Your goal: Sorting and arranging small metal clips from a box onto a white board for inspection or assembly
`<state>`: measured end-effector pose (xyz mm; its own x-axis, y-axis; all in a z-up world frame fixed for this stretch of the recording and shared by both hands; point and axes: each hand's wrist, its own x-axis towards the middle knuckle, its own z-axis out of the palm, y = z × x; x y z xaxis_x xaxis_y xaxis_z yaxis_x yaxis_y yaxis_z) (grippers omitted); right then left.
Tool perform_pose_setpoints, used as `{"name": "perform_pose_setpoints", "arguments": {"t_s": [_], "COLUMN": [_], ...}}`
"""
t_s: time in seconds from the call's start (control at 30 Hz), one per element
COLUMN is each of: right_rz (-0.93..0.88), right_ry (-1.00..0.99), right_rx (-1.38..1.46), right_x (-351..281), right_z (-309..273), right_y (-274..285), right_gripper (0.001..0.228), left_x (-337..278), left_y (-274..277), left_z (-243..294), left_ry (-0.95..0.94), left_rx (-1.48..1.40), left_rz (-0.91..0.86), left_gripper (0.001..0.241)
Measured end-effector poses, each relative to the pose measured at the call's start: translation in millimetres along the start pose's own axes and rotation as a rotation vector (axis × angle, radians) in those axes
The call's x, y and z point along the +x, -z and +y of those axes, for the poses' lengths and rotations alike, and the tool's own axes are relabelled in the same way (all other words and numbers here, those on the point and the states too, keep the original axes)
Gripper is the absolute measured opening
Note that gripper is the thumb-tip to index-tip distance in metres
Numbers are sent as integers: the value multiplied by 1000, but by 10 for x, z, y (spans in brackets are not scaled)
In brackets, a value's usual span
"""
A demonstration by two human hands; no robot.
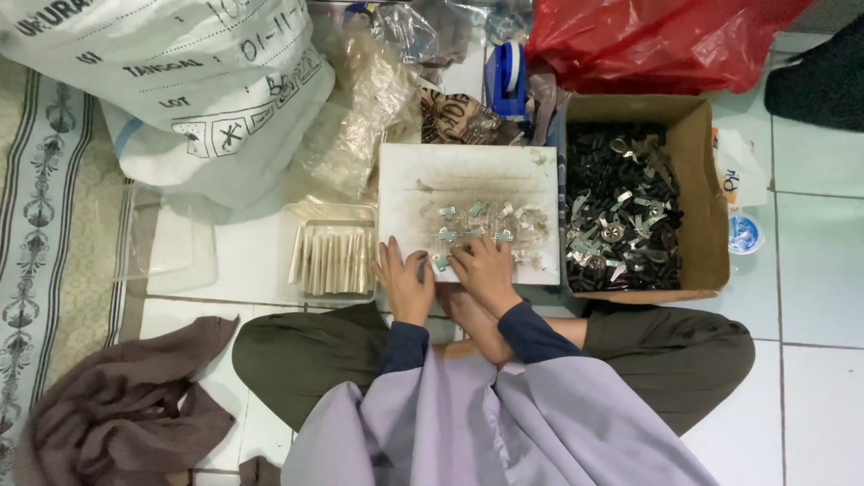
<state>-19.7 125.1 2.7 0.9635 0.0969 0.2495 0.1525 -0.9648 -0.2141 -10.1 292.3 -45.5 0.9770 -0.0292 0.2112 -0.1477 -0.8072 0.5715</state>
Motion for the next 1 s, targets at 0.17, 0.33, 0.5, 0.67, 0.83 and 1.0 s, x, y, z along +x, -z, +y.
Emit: {"name": "perform_pose_setpoints", "arguments": {"t_s": [0.17,0.33,0.5,0.67,0.83,1.0], "right_rz": [116,-3,-113,-98,-97,-116], "right_ry": [10,-101,-83,-90,-115,-63], "right_rx": [-17,85,94,128,154,147], "right_x": [-41,-53,-73,-103,-118,-138], "right_z": [50,113,139,158,224,181], "right_y": [-83,-83,-107,-111,-71,-97], "right_gripper": [11,11,14,15,19,19], "left_x": [4,8,2,-1,-20,-47], "left_y": [70,56,-32,1,38,15], "left_z": [136,185,175,229,254,252], "left_ry": [-17,-8,-36,-69,-97,-39], "left_rx": [-10,-17,-17,-2,8,81], "left_rz": [-25,-45,-20,-18,-10,54], "left_gripper": [18,17,24,24,20,27]}}
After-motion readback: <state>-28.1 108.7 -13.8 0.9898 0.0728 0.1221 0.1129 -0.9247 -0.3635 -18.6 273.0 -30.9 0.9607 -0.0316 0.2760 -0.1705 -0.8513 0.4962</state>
